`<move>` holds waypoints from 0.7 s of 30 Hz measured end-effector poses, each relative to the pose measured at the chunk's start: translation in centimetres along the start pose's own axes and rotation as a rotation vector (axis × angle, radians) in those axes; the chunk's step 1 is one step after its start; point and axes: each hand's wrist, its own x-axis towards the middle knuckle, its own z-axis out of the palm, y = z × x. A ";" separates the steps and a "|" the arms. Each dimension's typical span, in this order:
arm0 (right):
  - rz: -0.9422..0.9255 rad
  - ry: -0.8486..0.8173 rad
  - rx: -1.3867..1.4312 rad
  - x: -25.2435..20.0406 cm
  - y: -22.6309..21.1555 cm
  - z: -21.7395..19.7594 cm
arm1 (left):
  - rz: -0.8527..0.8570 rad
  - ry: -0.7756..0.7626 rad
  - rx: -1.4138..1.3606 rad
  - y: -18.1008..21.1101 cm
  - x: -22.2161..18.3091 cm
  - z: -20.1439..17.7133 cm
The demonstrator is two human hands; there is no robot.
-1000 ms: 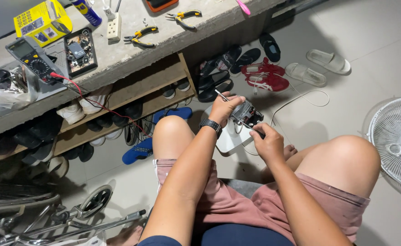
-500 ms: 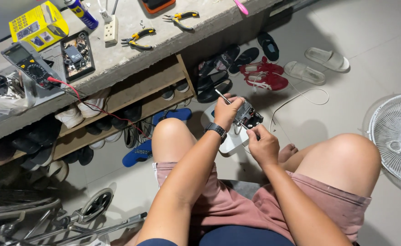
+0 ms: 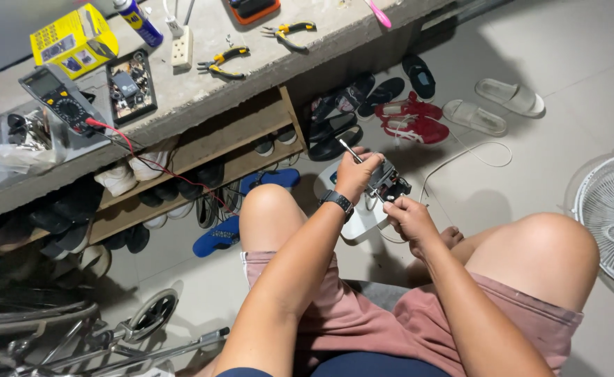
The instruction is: Repairing a fan motor by inspecting and manipulating its internal components and wiring with a tool
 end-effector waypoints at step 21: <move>-0.198 0.209 -0.562 -1.2 -4.2 -7.1 | -0.032 0.227 -0.279 -5.1 8.5 -2.8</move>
